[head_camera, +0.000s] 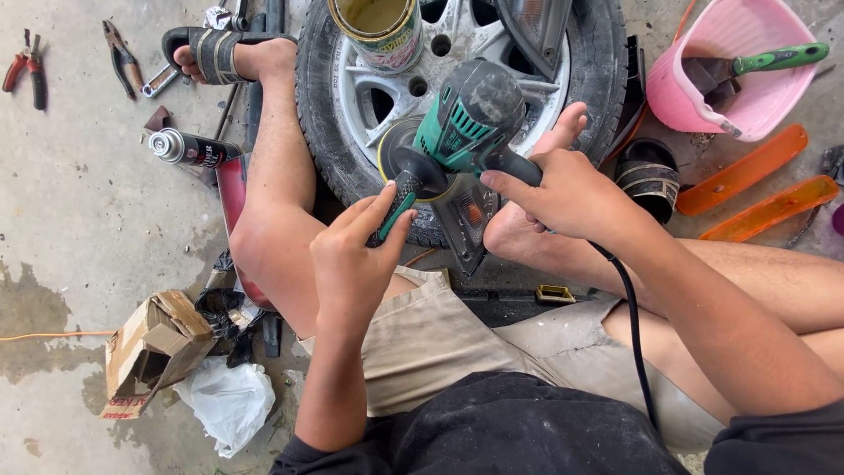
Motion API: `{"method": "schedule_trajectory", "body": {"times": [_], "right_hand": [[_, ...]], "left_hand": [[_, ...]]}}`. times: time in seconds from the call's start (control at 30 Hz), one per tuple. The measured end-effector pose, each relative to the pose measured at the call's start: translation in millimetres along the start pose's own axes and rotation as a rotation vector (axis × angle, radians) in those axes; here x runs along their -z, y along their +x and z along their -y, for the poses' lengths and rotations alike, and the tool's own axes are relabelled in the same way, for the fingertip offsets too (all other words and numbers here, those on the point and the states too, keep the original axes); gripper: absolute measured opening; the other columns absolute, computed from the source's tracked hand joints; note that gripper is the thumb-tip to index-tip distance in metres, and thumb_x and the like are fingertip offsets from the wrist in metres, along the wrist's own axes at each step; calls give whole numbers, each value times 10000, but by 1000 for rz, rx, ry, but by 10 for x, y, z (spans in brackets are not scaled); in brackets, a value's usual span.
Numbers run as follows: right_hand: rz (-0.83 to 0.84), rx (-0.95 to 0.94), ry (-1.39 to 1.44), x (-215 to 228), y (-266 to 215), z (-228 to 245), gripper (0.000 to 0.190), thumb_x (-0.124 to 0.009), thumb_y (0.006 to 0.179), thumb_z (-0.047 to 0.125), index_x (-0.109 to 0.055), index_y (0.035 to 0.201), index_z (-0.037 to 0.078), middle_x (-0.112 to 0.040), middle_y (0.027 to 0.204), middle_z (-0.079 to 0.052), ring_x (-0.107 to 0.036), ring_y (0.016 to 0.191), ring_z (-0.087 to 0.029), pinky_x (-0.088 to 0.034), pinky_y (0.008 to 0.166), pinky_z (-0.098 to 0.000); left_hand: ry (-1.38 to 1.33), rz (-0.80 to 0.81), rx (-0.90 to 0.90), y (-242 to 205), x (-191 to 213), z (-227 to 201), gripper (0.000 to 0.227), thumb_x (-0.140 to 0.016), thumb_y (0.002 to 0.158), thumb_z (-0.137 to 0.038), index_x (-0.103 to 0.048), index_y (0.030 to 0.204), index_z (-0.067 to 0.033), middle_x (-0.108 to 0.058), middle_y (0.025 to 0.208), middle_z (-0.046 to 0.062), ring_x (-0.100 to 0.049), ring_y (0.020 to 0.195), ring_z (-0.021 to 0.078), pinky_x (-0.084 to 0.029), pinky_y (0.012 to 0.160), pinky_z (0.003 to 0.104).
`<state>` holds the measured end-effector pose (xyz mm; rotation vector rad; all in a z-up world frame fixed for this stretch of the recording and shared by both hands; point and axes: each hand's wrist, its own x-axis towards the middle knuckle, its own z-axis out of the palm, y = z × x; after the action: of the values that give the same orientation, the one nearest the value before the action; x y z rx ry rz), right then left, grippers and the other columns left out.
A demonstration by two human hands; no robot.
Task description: The person uses a green electric polisher to buff the surface of a clear plastic motorcycle turn signal lens. The person holds the lens with the left hand and operates the polisher with the right hand, moving the tool across the lens surface.
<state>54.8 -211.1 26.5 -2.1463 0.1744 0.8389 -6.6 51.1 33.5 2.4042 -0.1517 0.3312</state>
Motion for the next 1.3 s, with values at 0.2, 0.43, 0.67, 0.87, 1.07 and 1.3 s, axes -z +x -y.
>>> {"method": "schedule_trajectory", "body": {"times": [0.2,0.43,0.67,0.87,1.07,1.3], "right_hand": [[-5,20,-58,3,-3,13,631,-649,965,602,-673,745,11,-632,566,-101,-701,528,-186,-552,483,-307],[9,-9,-70,0,-214,141,597,-647,961,575,-706,798,4,-646,619,-151,-724,580,-261,-556,509,-349],[-32,23,-91,-61,-469,76,632,-674,896,623,-729,817,-2,-683,654,-219,-747,671,-363,-562,552,-432],[-29,-15,-98,4,-529,91,623,-683,874,624,-749,841,5,-721,678,-229,-766,707,-357,-577,590,-435],[-12,-36,-49,64,-205,-24,592,-661,926,609,-688,747,46,-698,590,-129,-754,595,-238,-588,550,-358],[26,11,-23,106,52,78,578,-678,937,551,-648,678,35,-674,547,-109,-723,524,-192,-574,457,-313]], "left_hand": [[2,-59,33,-204,6,-75,353,-888,854,-168,-798,1192,-114,-785,965,173,-774,842,346,-630,641,394],[-24,-98,75,-380,-50,-93,387,-909,820,-162,-801,1191,-137,-794,1005,166,-780,863,352,-643,676,403],[0,-109,55,-571,-99,-175,377,-897,820,-152,-800,1185,-143,-797,1021,158,-782,859,353,-649,677,413],[24,-96,30,-586,-149,-207,364,-893,829,-179,-803,1181,-156,-796,1010,152,-783,838,349,-649,654,409],[41,-86,-26,-309,-104,-152,350,-899,835,-216,-808,1165,-140,-788,982,184,-778,826,369,-644,647,411],[34,-68,-80,56,-65,10,312,-892,856,-227,-813,1136,-115,-777,935,202,-772,835,388,-628,652,435]]}}
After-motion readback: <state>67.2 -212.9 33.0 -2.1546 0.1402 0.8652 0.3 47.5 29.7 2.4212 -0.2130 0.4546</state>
